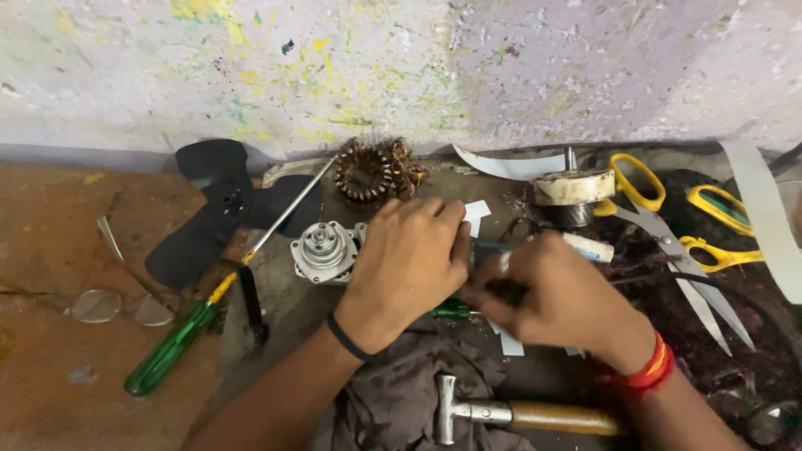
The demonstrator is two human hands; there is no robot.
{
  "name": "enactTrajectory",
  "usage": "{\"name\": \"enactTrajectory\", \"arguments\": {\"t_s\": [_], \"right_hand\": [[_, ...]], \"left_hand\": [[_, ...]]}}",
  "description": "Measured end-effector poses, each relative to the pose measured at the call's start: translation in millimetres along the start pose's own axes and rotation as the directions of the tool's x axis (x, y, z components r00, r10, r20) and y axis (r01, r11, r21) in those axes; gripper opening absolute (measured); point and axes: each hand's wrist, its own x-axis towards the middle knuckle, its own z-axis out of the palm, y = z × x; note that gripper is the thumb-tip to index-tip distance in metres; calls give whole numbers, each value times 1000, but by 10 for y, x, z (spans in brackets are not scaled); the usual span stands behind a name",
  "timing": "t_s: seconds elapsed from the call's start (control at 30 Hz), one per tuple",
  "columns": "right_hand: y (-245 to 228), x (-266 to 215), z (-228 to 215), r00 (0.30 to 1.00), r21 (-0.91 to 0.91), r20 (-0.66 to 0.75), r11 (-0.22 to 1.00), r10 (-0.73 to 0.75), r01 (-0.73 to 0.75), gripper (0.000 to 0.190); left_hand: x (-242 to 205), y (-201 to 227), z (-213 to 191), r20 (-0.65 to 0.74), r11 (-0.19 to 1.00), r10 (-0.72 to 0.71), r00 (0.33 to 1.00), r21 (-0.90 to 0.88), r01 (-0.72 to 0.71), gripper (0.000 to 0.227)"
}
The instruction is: The person disassembles a teal power tool, likely a router, by removing the outer casing and internal components. They use a hammer to tap parts of the tool and a screwdriver to loosen screws, eventually extracting the motor assembly and cleaning it with a cloth.
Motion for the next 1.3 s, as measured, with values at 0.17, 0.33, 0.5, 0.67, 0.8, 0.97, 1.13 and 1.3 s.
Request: {"name": "enactTrajectory", "arguments": {"t_s": [0.17, 0.33, 0.5, 0.67, 0.8, 0.97, 1.13, 1.3], "right_hand": [[-54, 59, 51, 969, -138, 187, 981, 158, -133, 22], [-53, 115, 21, 984, 106, 80, 980, 162, -170, 14], [-59, 47, -25, 991, 76, 116, 994, 68, -77, 11], [-216, -161, 93, 962, -357, 244, 934, 124, -30, 11], [-205, -248, 228, 952, -376, 287, 927, 109, 7, 17], [-190, -223, 353, 938, -437, 326, 899, 119, 38, 14], [-182, -272, 352, 941, -404, 313, 915, 127, 11, 9], [-166, -212, 263, 884, -334, 444, 943, 147, 10, 15]], "left_hand": [[2, 4, -10, 19, 995, -58, 998, -76, 60, 11], [67, -157, -262, -186, 991, -126, 974, -72, 114, 19], [-38, -677, -920, -234, 779, -532, 814, 243, 579, 16], [31, -837, -676, -194, 923, -357, 914, 76, 377, 17], [64, -550, -561, -136, 963, -254, 958, -129, 237, 13], [85, -307, -561, -228, 989, -106, 968, -129, 78, 12], [56, -407, -551, -440, 971, -170, 882, -225, 75, 15], [43, -774, -487, -2, 568, -294, 956, -805, 173, 19]]}}
